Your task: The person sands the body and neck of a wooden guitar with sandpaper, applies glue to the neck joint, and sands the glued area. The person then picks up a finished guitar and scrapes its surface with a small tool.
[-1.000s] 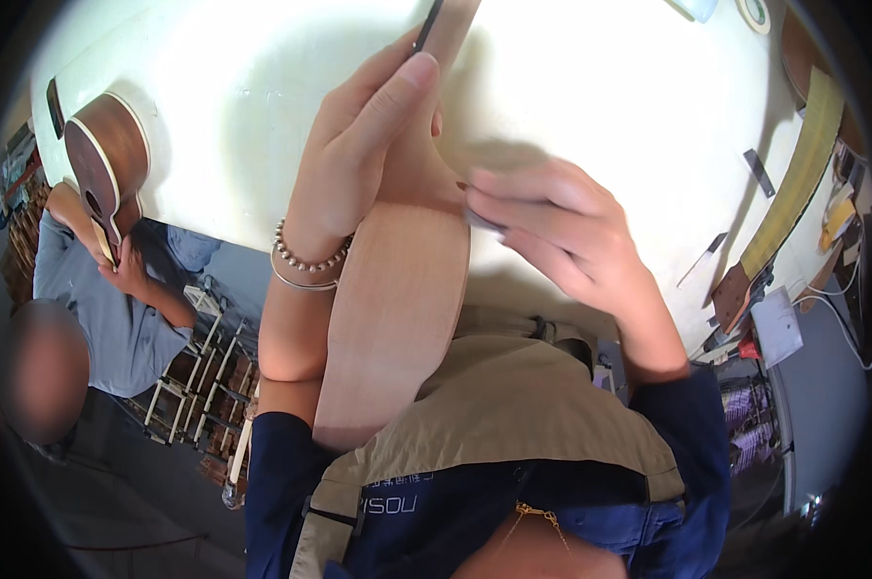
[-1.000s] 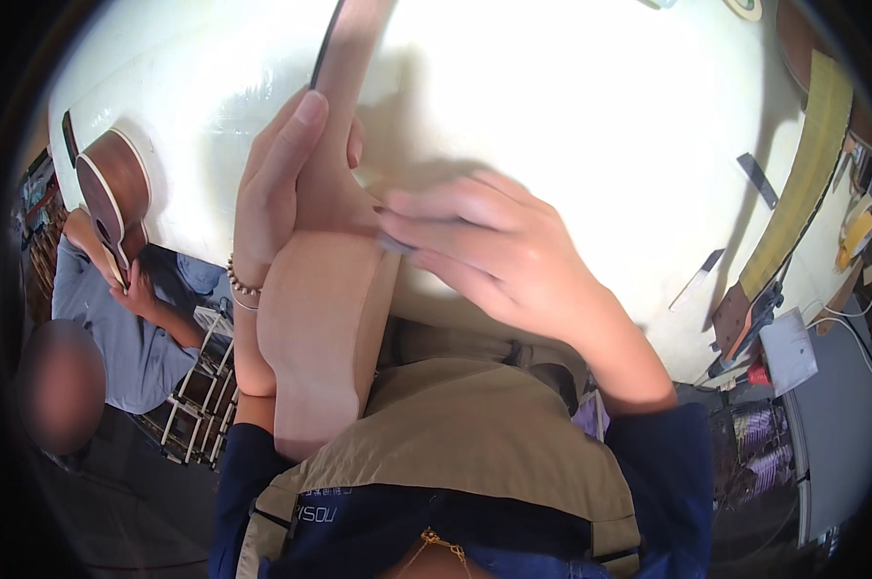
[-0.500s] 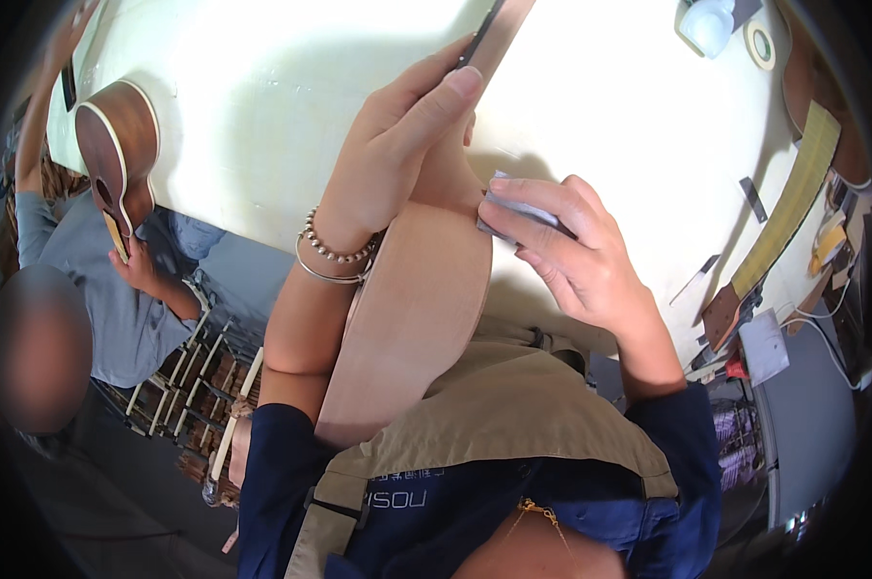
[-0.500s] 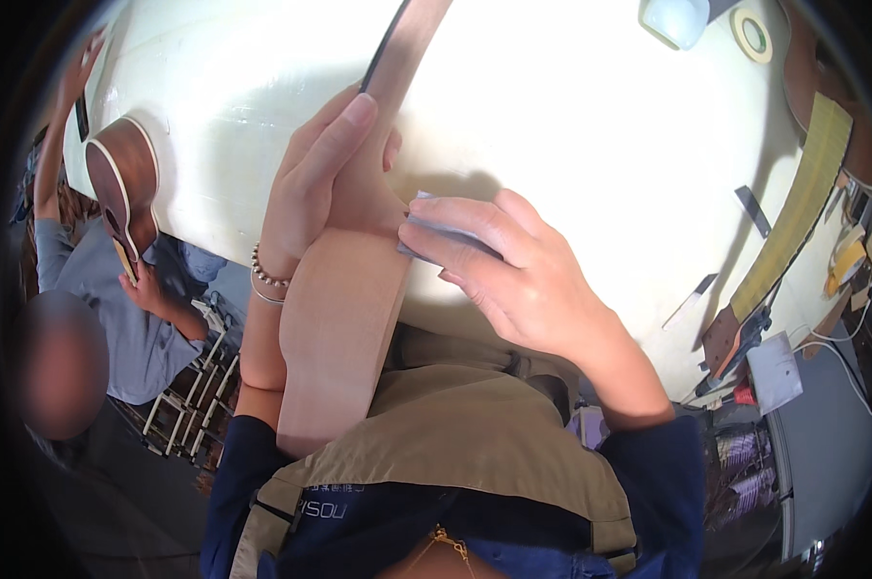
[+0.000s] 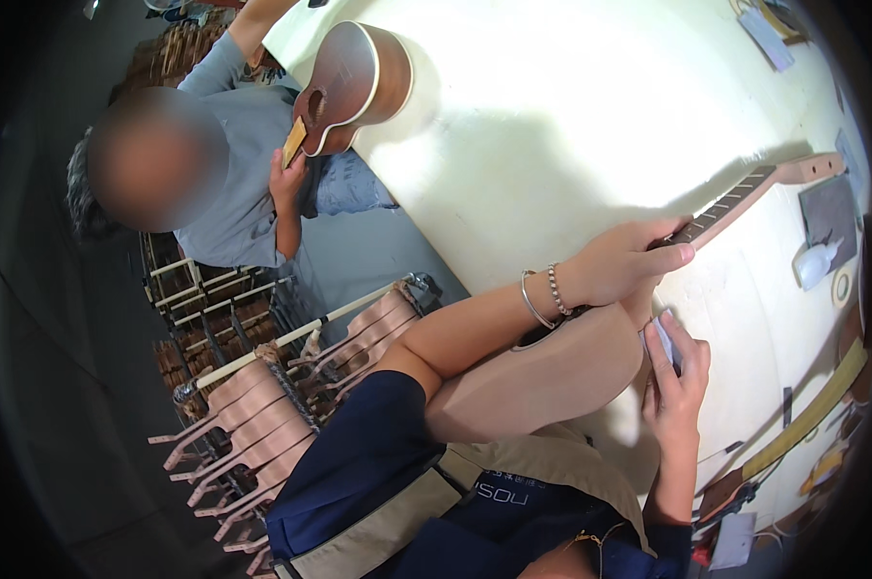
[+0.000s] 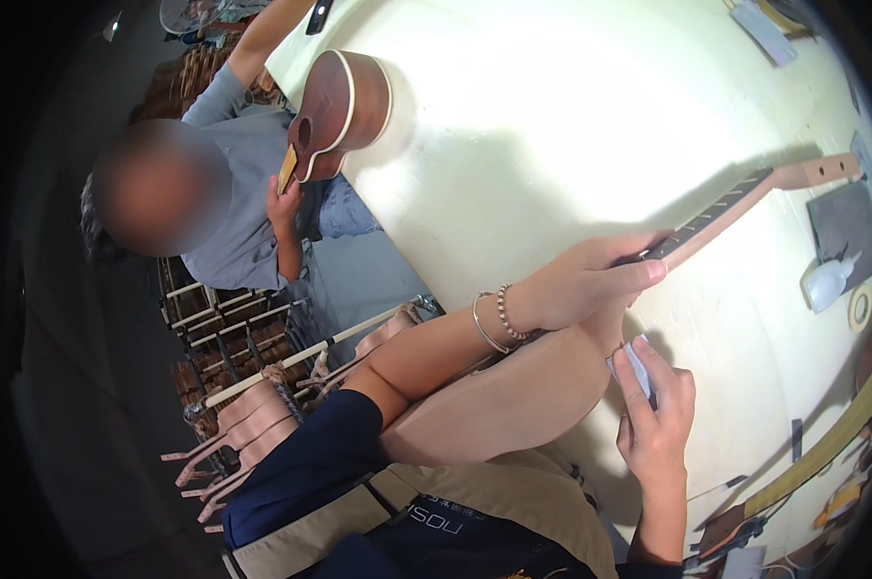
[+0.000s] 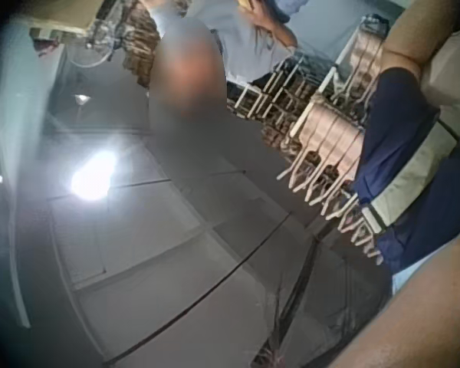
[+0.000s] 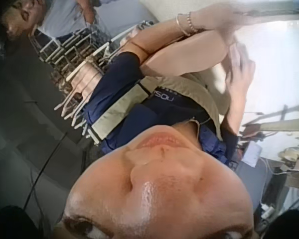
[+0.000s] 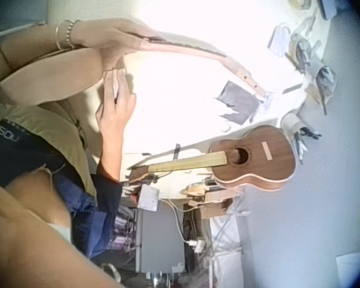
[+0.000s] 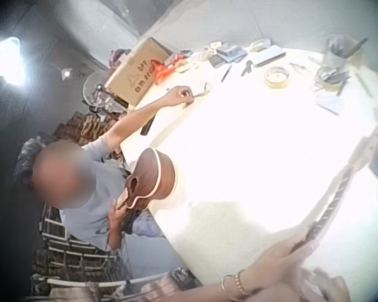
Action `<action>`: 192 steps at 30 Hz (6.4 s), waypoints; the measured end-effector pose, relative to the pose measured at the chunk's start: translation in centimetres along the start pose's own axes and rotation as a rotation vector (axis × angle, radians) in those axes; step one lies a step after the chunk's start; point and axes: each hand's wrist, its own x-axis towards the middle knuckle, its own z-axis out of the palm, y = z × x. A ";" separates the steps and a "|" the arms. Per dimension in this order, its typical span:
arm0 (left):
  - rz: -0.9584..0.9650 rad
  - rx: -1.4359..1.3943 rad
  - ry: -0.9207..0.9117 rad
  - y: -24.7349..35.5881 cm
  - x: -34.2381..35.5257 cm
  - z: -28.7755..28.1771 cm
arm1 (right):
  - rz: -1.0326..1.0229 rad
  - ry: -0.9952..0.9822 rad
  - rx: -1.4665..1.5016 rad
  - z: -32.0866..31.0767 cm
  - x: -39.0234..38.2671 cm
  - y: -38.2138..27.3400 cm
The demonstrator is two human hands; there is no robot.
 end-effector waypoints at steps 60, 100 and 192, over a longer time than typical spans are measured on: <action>0.085 0.153 0.001 -0.5 0.3 -0.4 | 0.095 0.090 0.192 1.6 -0.5 0.7; 0.131 0.200 0.020 -0.6 -0.2 -0.4 | 0.143 0.095 0.312 1.9 -0.6 0.9; -0.060 0.129 0.174 0.3 0.0 1.4 | 0.036 0.137 -0.014 0.6 -0.1 -0.3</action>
